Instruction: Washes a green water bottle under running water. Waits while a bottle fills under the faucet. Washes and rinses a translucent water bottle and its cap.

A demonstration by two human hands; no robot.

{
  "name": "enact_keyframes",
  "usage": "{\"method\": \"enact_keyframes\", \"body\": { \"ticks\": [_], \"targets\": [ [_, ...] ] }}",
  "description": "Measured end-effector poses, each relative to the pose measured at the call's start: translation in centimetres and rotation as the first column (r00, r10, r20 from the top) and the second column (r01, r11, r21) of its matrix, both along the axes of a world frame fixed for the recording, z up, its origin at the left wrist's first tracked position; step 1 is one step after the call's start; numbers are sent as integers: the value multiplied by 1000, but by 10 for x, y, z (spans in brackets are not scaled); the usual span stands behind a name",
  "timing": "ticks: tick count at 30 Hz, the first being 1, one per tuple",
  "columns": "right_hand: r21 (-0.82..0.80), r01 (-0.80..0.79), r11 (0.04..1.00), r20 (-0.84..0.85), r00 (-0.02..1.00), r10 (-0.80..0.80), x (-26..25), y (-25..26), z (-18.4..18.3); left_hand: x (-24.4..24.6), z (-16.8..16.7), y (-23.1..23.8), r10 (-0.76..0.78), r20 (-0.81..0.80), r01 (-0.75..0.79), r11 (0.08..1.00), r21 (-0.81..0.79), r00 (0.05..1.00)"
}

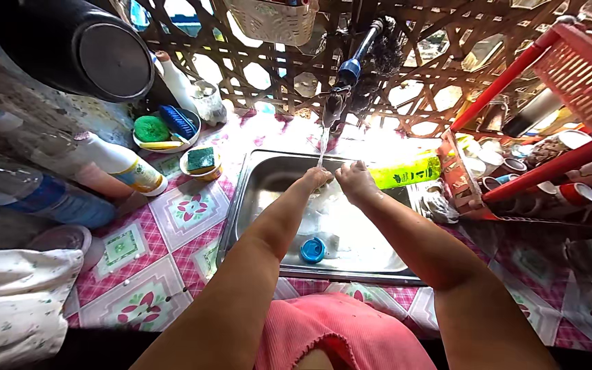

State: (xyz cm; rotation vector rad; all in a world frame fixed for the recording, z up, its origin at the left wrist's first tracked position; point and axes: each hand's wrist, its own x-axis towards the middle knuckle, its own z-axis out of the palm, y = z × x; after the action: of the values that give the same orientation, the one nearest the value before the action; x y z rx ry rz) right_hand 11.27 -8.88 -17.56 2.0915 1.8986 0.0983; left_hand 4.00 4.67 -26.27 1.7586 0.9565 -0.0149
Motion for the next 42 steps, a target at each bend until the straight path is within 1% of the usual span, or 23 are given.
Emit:
{"method": "enact_keyframes", "body": {
  "ticks": [5, 6, 8, 12, 13, 15, 17, 19, 20, 21, 22, 24, 25, 26, 29, 31, 33, 34, 36, 38, 39, 40, 42],
  "targets": [
    [-103, -6, 995, 108, 994, 17, -10, 6, 7, -12, -2, 4, 106, 50, -107, 994, 21, 993],
    [-89, 8, 996, 66, 998, -2, -10, 9, 8, -16, -5, 5, 98, 44, -101, 992, 69, 994],
    [-59, 62, 996, -109, 992, -69, -6, 19, 14, -28, -10, 7, 58, 19, -60, 985, 159, 998],
    [5, 181, 983, -428, 889, -162, 8, 41, 17, -56, 0, 3, -50, -17, 53, 961, 271, 999],
    [42, 194, 980, -531, 835, -142, 12, 45, 12, -63, 7, -1, -73, 27, 63, 962, 264, 997],
    [174, 211, 962, -720, 694, -22, 17, 52, -4, -71, 12, -3, -114, 126, 80, 967, 243, 986],
    [256, 278, 926, -876, 472, 101, 14, 54, -17, -72, 11, -6, -99, 190, 40, 956, 292, 977],
    [227, 378, 898, -952, 279, 123, 6, 54, -25, -69, 12, -12, -29, 177, -33, 940, 340, 984],
    [191, 412, 891, -968, 230, 101, 2, 54, -26, -68, 12, -13, 9, 137, -59, 930, 363, 991],
    [172, 423, 890, -967, 244, 71, 2, 54, -25, -67, 12, -13, 35, 93, -67, 924, 376, 995],
    [197, 408, 891, -935, 351, 46, 3, 54, -24, -66, 12, -10, 44, 51, -60, 918, 391, 998],
    [320, 285, 903, -749, 661, 57, 5, 54, -12, -64, 16, -4, 38, -3, -33, 914, 405, 999],
    [347, 200, 916, -660, 746, 87, 3, 54, -2, -61, 17, 0, 23, -27, -10, 908, 419, 999],
    [317, 137, 938, -614, 784, 93, 1, 55, 7, -59, 18, 2, 15, -37, 3, 901, 433, 999],
    [47, 109, 993, -644, 763, -53, 2, 71, 29, -58, 30, 7, -12, -22, 21, 885, 465, 1000],
    [-60, 14, 998, -667, 744, -51, 14, 83, 36, -60, 41, 12, -34, -2, 31, 869, 495, 999],
    [-73, -53, 996, -670, 743, -10, 26, 91, 36, -67, 47, 20, -75, 33, 50, 870, 490, 997],
    [-105, -43, 994, -654, 756, -36, 25, 90, 44, -69, 48, 24, -81, 42, 51, 874, 483, 996],
    [-182, 82, 980, -634, 752, -181, 13, 87, 64, -65, 49, 23, -40, 40, 16, 874, 485, 998],
    [-107, 251, 962, -648, 717, -259, 4, 94, 62, -54, 54, 13, 33, 4, -30, 865, 501, 999],
    [-74, 292, 953, -652, 709, -268, 1, 98, 60, -49, 58, 6, 58, -3, -48, 863, 503, 998],
    [-80, 288, 954, -630, 727, -272, -1, 100, 59, -44, 59, 2, 71, -7, -58, 864, 501, 997],
    [-121, 193, 974, -568, 791, -227, 6, 103, 54, -42, 56, 3, 26, -17, -15, 877, 481, 1000]
  ]
}}
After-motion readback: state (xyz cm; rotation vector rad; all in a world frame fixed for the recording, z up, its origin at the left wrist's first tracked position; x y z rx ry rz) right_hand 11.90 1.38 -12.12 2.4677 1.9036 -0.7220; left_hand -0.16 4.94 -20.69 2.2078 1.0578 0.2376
